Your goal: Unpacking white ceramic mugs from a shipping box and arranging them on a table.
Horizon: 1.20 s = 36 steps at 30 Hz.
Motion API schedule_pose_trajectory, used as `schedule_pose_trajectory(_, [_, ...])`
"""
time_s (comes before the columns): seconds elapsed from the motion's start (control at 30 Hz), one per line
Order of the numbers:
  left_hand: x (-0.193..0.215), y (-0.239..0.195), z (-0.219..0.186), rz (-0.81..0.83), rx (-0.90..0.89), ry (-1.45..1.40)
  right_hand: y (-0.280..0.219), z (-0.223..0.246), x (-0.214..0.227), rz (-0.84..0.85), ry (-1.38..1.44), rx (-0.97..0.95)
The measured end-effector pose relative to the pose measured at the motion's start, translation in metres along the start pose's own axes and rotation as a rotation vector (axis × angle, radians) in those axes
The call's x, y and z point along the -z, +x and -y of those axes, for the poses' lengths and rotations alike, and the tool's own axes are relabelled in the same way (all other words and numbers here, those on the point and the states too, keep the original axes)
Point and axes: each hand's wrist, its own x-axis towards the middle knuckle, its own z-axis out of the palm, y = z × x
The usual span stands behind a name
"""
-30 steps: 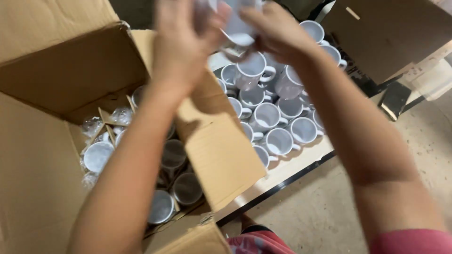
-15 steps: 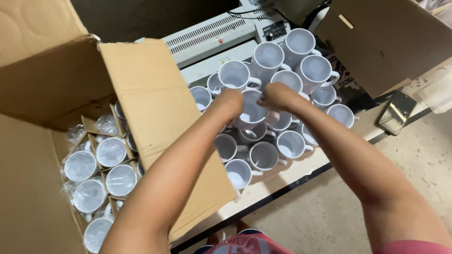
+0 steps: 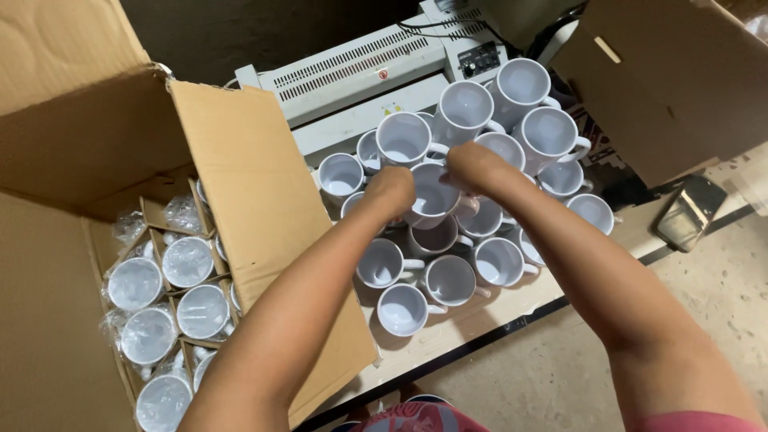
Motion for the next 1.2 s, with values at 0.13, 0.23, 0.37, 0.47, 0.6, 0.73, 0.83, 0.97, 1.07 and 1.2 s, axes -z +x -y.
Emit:
schedule_pose_trajectory(0.13, [-0.005,0.001,-0.001,-0.063,0.002,-0.023,-0.004,0.014,0.035,-0.189,0.032,0.004])
schedule_pose_trajectory(0.23, [-0.005,0.0,-0.001,-0.099,0.034,-0.069,0.001,0.039,0.056,-0.315,0.086,-0.078])
schedule_pose_trajectory(0.37, [-0.008,-0.001,0.002,-0.152,0.014,-0.112,0.033,0.06,0.046,-0.384,0.145,0.111])
schedule_pose_trajectory(0.47, [-0.009,0.002,0.004,-0.155,0.036,-0.139,0.05,0.069,0.037,-0.321,0.167,0.102])
schedule_pose_trajectory(0.6, [-0.006,0.002,0.005,-0.176,0.057,-0.189,0.062,0.071,0.037,-0.312,0.164,0.079])
schedule_pose_trajectory(0.73, [-0.004,0.003,0.009,-0.189,0.041,-0.146,0.065,0.071,0.042,-0.318,0.163,0.07])
schedule_pose_trajectory(0.83, [-0.003,0.003,0.011,-0.217,0.011,-0.125,0.069,0.068,0.041,-0.328,0.172,0.063])
schedule_pose_trajectory(0.97, [-0.004,0.008,0.015,-0.225,0.057,-0.152,0.067,0.067,0.047,-0.31,0.155,0.049])
schedule_pose_trajectory(1.07, [-0.01,0.014,0.018,-0.243,0.057,-0.178,0.063,0.067,0.051,-0.275,0.149,0.05])
schedule_pose_trajectory(1.2, [-0.012,0.015,0.02,-0.217,0.029,-0.163,0.061,0.068,0.051,-0.248,0.144,0.045])
